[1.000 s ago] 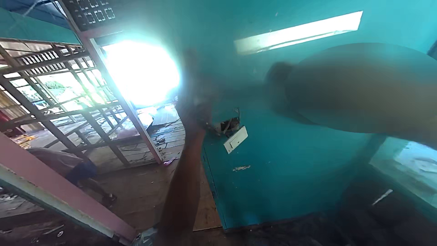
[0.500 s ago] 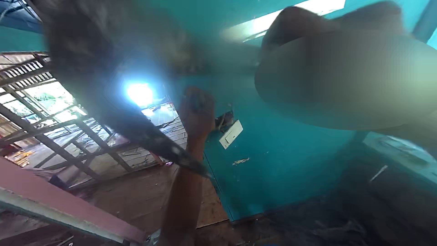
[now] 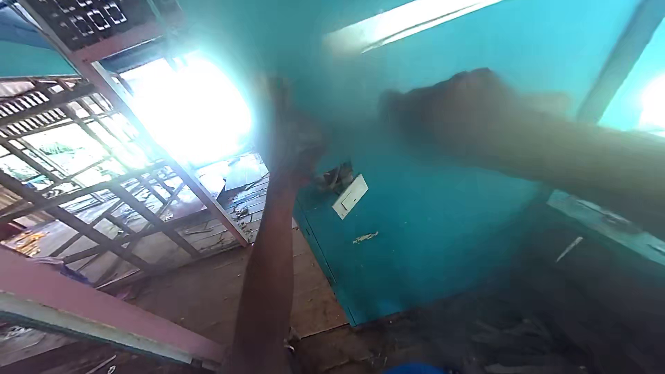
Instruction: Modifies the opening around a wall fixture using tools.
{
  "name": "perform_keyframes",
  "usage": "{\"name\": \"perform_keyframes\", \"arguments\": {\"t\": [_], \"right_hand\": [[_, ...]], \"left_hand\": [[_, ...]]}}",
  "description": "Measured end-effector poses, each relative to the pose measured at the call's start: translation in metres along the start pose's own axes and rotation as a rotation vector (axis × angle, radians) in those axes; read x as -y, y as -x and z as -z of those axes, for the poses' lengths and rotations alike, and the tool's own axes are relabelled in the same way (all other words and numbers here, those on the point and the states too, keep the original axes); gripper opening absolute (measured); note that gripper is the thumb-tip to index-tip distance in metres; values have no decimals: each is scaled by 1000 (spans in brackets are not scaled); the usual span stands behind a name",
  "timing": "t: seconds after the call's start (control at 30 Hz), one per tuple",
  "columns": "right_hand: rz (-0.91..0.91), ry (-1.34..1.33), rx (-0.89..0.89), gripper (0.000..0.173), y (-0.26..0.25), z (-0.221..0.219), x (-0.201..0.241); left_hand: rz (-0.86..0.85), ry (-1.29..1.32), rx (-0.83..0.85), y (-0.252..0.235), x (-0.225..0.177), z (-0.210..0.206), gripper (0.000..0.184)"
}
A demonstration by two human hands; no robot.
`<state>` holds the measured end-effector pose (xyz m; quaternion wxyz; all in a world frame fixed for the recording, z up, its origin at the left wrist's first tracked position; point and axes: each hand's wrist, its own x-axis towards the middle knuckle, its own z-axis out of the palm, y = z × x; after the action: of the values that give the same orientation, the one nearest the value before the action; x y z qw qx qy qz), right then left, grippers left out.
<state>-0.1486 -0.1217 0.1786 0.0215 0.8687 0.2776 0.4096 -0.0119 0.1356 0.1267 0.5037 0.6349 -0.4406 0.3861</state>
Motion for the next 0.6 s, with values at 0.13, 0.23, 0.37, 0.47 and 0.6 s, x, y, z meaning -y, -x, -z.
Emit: {"name": "perform_keyframes", "arguments": {"t": [0.13, 0.23, 0.37, 0.47, 0.6], "right_hand": [[-2, -22, -160, 25, -3, 24, -2], [-55, -132, -381, 28, -1, 28, 8], [-33, 36, -94, 23, 12, -26, -6], [112, -14, -219, 26, 26, -33, -39], [-37, -151, -396, 31, 11, 4, -25]], "left_hand": [[107, 69, 226, -5, -14, 4, 24], [161, 123, 317, -17, -19, 4, 28], [232, 89, 280, -12, 0, 10, 30], [189, 46, 292, -15, 3, 9, 19], [70, 241, 404, -29, -3, 6, 23]]}}
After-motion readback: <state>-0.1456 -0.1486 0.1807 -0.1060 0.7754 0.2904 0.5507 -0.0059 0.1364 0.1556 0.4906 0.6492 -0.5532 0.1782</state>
